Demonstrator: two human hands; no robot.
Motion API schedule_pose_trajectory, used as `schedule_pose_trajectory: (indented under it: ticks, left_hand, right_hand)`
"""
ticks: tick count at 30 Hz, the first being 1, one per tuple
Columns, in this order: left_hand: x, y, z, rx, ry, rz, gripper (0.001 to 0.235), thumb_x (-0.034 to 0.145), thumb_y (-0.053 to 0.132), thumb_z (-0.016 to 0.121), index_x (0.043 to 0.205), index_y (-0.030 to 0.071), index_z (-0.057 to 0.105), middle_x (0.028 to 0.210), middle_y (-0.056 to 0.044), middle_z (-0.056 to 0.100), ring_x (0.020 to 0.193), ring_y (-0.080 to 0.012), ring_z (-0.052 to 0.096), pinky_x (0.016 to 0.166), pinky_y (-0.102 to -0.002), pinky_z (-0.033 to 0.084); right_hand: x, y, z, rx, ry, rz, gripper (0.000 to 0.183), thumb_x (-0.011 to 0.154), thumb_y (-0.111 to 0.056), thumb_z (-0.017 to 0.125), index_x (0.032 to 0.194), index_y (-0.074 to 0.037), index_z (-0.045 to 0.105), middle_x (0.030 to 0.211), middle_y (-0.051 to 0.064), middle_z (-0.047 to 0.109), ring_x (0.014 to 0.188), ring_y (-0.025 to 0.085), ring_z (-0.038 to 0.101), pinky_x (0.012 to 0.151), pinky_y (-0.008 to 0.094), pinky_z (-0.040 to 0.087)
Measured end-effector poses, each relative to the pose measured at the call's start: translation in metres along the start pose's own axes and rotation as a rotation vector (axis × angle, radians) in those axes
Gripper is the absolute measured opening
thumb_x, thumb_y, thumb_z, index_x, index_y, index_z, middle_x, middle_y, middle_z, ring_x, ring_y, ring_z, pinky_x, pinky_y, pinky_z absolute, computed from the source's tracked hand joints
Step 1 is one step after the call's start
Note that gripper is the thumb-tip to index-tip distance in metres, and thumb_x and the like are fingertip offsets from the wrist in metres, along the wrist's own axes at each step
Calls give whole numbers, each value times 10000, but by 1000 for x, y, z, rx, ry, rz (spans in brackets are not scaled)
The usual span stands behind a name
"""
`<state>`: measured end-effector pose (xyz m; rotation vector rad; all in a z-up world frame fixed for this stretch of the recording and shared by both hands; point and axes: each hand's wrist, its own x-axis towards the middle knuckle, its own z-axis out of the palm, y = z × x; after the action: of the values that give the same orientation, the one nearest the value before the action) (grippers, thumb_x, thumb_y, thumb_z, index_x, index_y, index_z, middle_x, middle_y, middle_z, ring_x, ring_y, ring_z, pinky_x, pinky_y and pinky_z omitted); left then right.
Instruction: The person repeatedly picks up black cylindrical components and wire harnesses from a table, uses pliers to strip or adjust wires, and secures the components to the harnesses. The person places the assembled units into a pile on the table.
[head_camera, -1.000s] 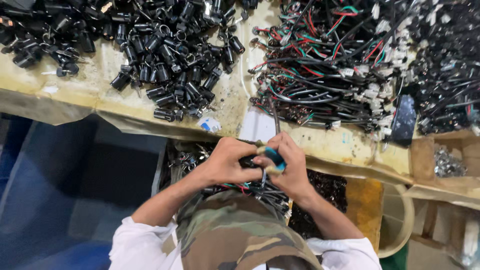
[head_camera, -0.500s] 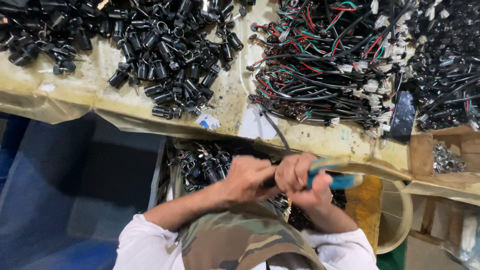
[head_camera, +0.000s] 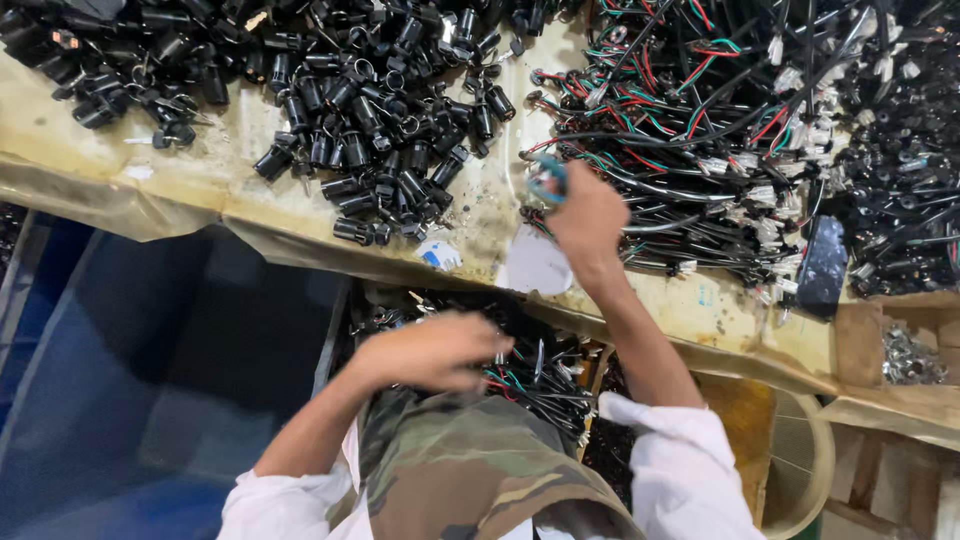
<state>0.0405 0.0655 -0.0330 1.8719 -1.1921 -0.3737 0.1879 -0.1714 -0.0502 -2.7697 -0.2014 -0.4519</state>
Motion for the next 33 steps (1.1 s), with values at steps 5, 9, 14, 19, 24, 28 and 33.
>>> schedule_pose_trajectory:
  ticks: [5, 9, 14, 19, 24, 28, 33]
  left_hand:
    - [46, -57, -45, 698, 843, -435, 382, 873, 264, 739, 1161, 18, 696, 1028, -129, 680, 1008, -315, 555, 838, -480, 417]
    - [72, -83, -76, 920, 636, -802, 209, 871, 247, 753, 1000, 87, 715, 998, -78, 661, 1067, -301, 530, 903, -479, 369]
    - [57, -69, -79, 560, 1013, -434, 340, 809, 253, 844, 1091, 94, 738, 989, -65, 654, 1012, -276, 548, 893, -437, 417]
    - [50, -22, -72, 115, 1045, -171, 353, 887, 182, 834, 1202, 82, 709, 1187, -114, 675, 1145, -268, 637, 994, -370, 511]
    - [37, 18, -48, -250, 817, -182, 361, 989, 163, 721, 1324, 50, 645, 1273, -91, 725, 1209, -214, 687, 1095, -352, 498]
    - [30, 17, -28, -815, 709, -184, 494, 1080, 250, 588, 1515, 35, 494, 1253, -75, 680, 1141, -159, 636, 1064, -314, 489]
    - [40, 15, -7, -1617, 678, -121, 619, 1035, 378, 577, 1541, 37, 473, 1039, -66, 626, 922, -126, 584, 822, -278, 486]
  right_hand:
    - [20, 27, -71, 1210, 256, 408, 109, 1004, -146, 758, 979, -137, 652, 834, 17, 635, 570, 111, 513, 514, 283, 385]
    - [36, 44, -91, 1948, -195, 744, 109, 1016, -101, 683, 1052, -162, 600, 998, 11, 676, 607, 57, 497, 527, 197, 369]
    - [5, 43, -122, 2150, -65, 389, 92, 1093, -148, 694, 1050, -152, 613, 973, 14, 638, 591, 54, 471, 546, 211, 384]
    - [-43, -2, -124, 944, -418, -31, 241, 846, -310, 772, 841, -133, 608, 831, 84, 646, 692, 204, 669, 546, 309, 575]
    - [-60, -22, -45, 156, -370, -35, 341, 780, -231, 842, 992, -62, 637, 938, 138, 635, 904, 410, 659, 728, 522, 512]
    - [-74, 1, -19, 251, -303, -66, 489, 712, -112, 807, 1170, -75, 640, 1070, 172, 611, 877, 419, 637, 677, 521, 508]
    - [-75, 6, -16, 215, -273, -152, 433, 695, -36, 779, 1111, -98, 678, 1026, 116, 651, 890, 381, 672, 699, 482, 529]
